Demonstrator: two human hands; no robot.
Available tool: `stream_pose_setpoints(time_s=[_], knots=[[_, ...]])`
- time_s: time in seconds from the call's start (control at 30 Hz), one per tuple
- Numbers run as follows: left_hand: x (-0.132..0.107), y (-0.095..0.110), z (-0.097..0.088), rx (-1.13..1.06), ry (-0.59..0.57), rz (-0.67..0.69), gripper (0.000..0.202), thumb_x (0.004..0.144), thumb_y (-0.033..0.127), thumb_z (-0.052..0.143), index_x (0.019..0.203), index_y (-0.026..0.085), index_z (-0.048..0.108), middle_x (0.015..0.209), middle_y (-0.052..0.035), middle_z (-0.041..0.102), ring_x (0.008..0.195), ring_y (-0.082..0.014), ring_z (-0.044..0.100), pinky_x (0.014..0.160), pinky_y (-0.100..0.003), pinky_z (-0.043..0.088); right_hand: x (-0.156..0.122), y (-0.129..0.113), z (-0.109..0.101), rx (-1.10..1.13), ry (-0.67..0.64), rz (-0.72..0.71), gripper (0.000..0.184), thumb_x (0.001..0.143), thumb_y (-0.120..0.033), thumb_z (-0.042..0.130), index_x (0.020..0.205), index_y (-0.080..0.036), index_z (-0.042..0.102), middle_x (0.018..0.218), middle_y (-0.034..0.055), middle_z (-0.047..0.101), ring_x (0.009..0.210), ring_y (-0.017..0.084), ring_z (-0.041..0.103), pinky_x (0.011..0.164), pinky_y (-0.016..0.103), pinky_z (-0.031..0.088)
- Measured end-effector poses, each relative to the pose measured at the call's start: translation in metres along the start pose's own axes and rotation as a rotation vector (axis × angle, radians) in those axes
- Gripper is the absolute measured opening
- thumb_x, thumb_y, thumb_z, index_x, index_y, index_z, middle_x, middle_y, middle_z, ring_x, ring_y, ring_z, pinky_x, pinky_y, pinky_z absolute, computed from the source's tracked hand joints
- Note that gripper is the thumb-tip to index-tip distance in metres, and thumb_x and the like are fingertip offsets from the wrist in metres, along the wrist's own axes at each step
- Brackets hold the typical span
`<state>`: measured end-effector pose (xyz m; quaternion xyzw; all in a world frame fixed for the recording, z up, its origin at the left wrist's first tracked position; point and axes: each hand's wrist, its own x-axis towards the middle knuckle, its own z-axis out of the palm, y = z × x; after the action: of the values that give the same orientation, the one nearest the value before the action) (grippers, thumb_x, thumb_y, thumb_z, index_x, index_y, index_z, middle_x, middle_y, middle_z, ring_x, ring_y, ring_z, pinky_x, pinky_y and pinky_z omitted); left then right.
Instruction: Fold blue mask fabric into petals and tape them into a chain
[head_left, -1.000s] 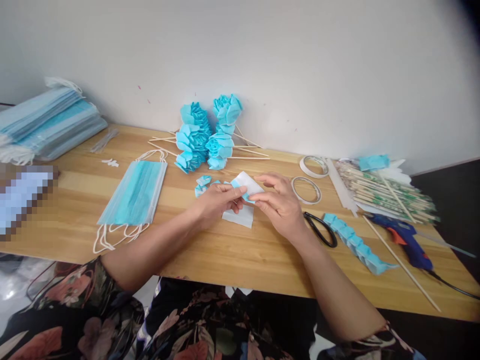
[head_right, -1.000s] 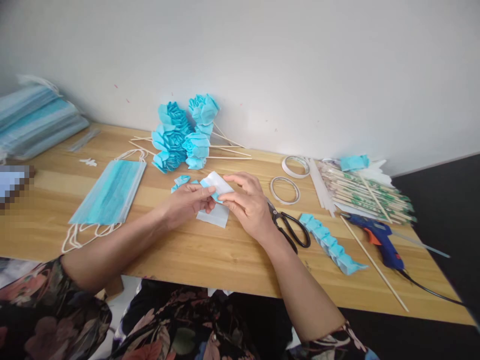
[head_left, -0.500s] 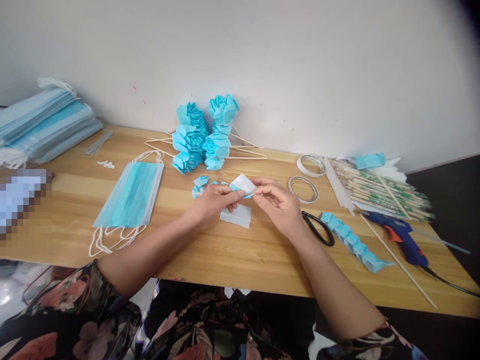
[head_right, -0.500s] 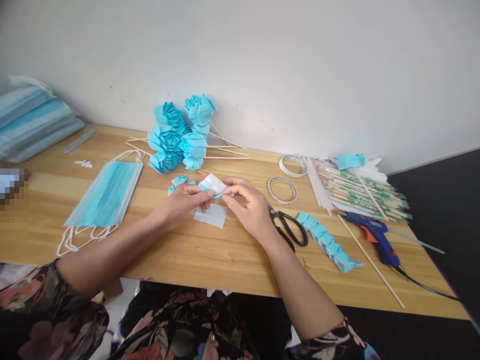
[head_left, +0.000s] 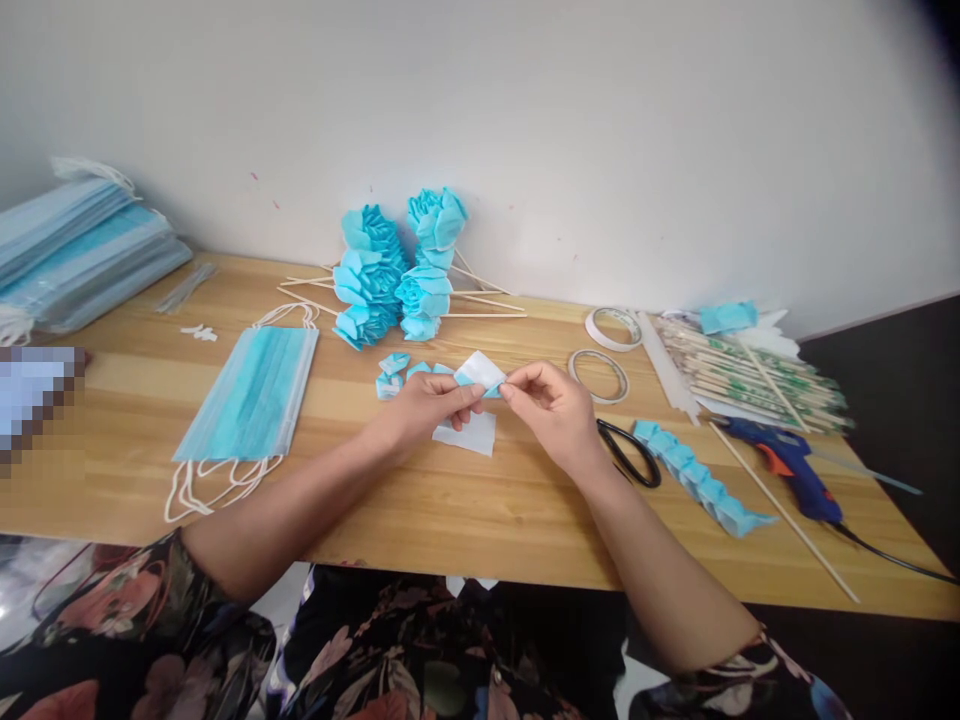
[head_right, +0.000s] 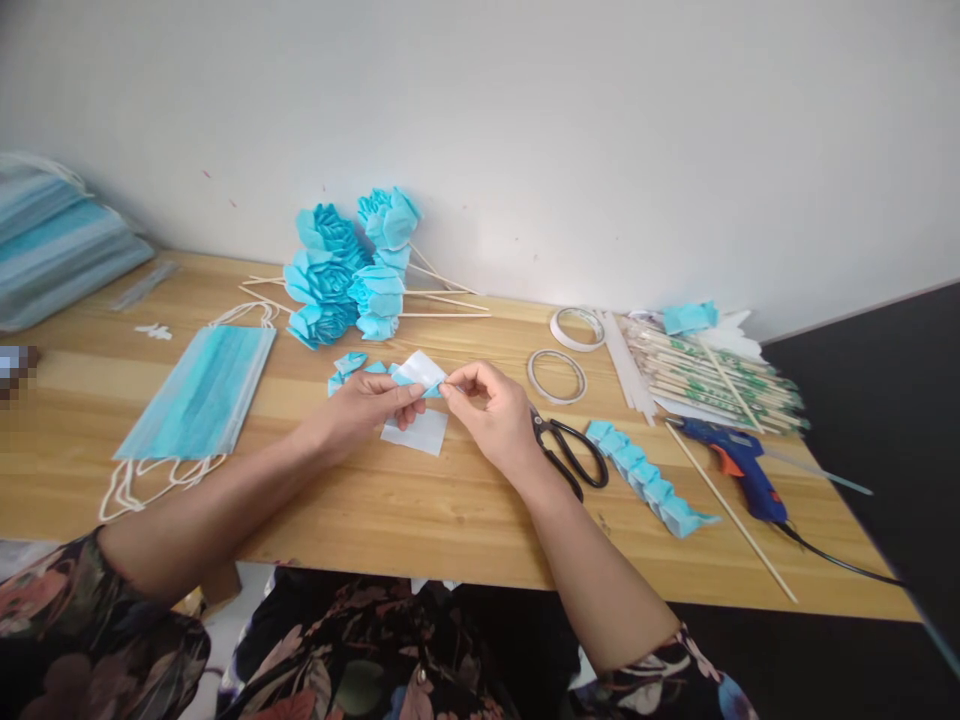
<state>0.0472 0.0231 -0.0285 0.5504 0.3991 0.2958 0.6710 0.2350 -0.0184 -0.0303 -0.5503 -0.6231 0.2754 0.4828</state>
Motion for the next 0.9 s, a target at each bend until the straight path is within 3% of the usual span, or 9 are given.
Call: stream_pose_setpoints(time_s=[0.1, 0.23, 0.5, 0.7, 0.8, 0.9], knots=[[-0.0002, 0.0009, 0.0004, 0.016, -0.001, 0.001, 0.035, 0.080, 0.045, 0.069, 0.066, 0.013, 0.068, 0.062, -0.0016, 0.062, 0.057, -0.0094, 0.054, 0.059, -0.024, 0.045, 0.0002, 0.0005, 0.0005, 0.050, 0.000, 0.016, 0.008, 0.082, -0.028, 0.068, 0.085, -0.022, 0.063, 0.074, -0.0017, 0.064, 0.067, 0.013, 0.057, 0.067, 0.028, 0.046], [0.0004, 0.0014, 0.0005, 0.091, 0.028, 0.007, 0.034, 0.075, 0.043, 0.073, 0.060, 0.014, 0.063, 0.057, 0.0007, 0.058, 0.054, -0.0091, 0.052, 0.056, -0.023, 0.042, 0.0003, 0.0015, 0.0010, 0.110, -0.016, 0.043, 0.024, 0.082, -0.026, 0.068, 0.106, -0.024, 0.063, 0.078, -0.0022, 0.064, 0.071, 0.013, 0.060, 0.071, 0.029, 0.047], [-0.0001, 0.0047, -0.0012, 0.165, 0.069, 0.065, 0.028, 0.080, 0.038, 0.064, 0.065, 0.015, 0.061, 0.057, 0.0025, 0.054, 0.054, -0.0086, 0.049, 0.056, -0.023, 0.040, 0.0019, 0.0013, 0.0017, 0.227, -0.132, 0.115, 0.046, 0.081, -0.030, 0.069, 0.125, -0.024, 0.059, 0.081, -0.0015, 0.064, 0.074, 0.014, 0.060, 0.072, 0.030, 0.050], [-0.0001, 0.0049, -0.0014, 0.333, 0.068, 0.194, 0.025, 0.082, 0.035, 0.058, 0.065, 0.017, 0.055, 0.058, 0.0037, 0.049, 0.055, -0.0086, 0.045, 0.052, -0.023, 0.033, 0.0033, -0.0009, 0.0017, 0.376, -0.261, 0.213, 0.052, 0.077, -0.033, 0.073, 0.126, -0.022, 0.060, 0.092, 0.0023, 0.070, 0.084, 0.017, 0.065, 0.076, 0.032, 0.052], [-0.0007, 0.0048, 0.0001, 0.395, 0.055, 0.232, 0.023, 0.081, 0.032, 0.058, 0.064, 0.017, 0.055, 0.059, 0.0037, 0.048, 0.056, -0.0087, 0.043, 0.052, -0.023, 0.030, 0.0030, -0.0002, 0.0015, 0.384, -0.256, 0.230, 0.053, 0.078, -0.035, 0.073, 0.127, -0.021, 0.059, 0.089, 0.0017, 0.070, 0.079, 0.016, 0.065, 0.073, 0.031, 0.052], [-0.0012, 0.0054, 0.0006, 0.320, 0.040, 0.204, 0.023, 0.081, 0.033, 0.058, 0.066, 0.017, 0.055, 0.059, 0.0039, 0.049, 0.056, -0.0087, 0.044, 0.053, -0.023, 0.034, 0.0027, 0.0006, 0.0019, 0.371, -0.243, 0.226, 0.050, 0.078, -0.033, 0.072, 0.126, -0.021, 0.060, 0.089, 0.0016, 0.070, 0.080, 0.017, 0.065, 0.075, 0.032, 0.053]])
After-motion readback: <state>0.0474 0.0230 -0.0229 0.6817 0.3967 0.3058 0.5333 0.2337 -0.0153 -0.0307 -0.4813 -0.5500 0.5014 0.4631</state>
